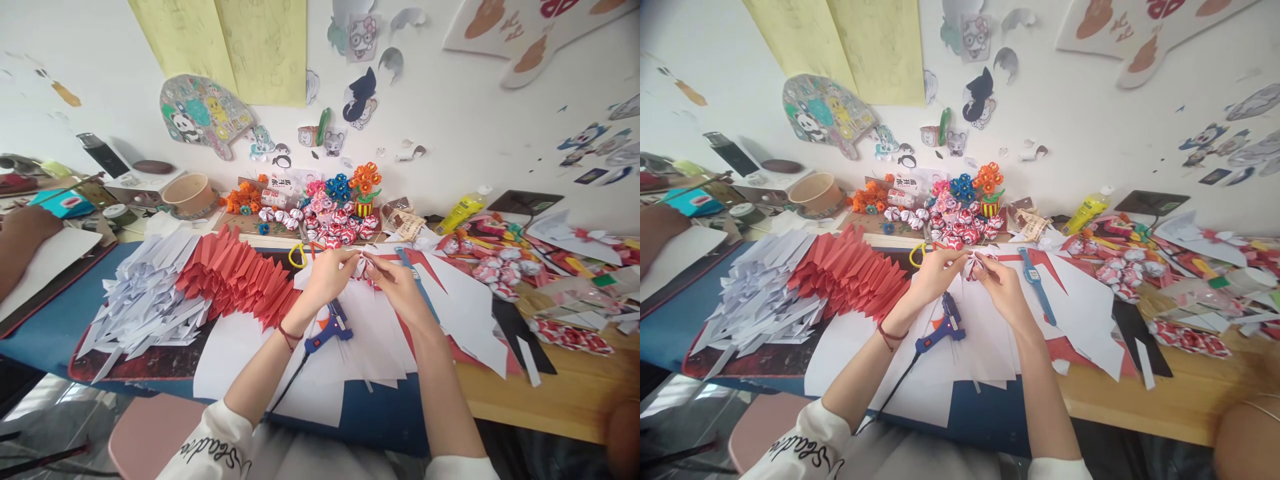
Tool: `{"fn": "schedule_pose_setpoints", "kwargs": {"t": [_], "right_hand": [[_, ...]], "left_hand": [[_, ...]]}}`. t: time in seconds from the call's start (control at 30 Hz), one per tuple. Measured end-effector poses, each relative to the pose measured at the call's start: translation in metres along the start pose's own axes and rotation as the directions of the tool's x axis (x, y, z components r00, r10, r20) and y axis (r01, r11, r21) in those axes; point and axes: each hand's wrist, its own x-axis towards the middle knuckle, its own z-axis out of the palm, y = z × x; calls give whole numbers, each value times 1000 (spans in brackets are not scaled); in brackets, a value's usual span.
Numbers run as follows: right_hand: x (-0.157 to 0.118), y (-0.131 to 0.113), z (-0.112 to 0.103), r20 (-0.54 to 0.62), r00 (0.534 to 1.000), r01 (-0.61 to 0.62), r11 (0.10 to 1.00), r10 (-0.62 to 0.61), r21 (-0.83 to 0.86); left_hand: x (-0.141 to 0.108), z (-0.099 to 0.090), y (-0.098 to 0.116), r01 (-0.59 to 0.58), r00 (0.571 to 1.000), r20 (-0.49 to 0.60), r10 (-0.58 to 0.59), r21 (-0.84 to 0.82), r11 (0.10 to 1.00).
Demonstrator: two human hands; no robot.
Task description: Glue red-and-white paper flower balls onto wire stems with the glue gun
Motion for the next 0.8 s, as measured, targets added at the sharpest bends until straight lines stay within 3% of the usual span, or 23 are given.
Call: {"fn": "schedule_pose_setpoints", "kwargs": {"t": [0.3, 0.6, 0.8], "right_hand": [[7, 5, -3, 31, 999, -12, 999, 10, 52], [19, 20, 0, -42, 999, 4, 954, 9, 299], [20, 27, -4, -33, 997, -49, 932, 65, 360]], "left_hand": [[11, -1, 0, 18, 999, 43, -19, 34, 999], [42, -7, 13, 19, 992, 125, -31, 92, 996], [52, -9, 21, 27, 980, 193, -46, 100, 995]]}}
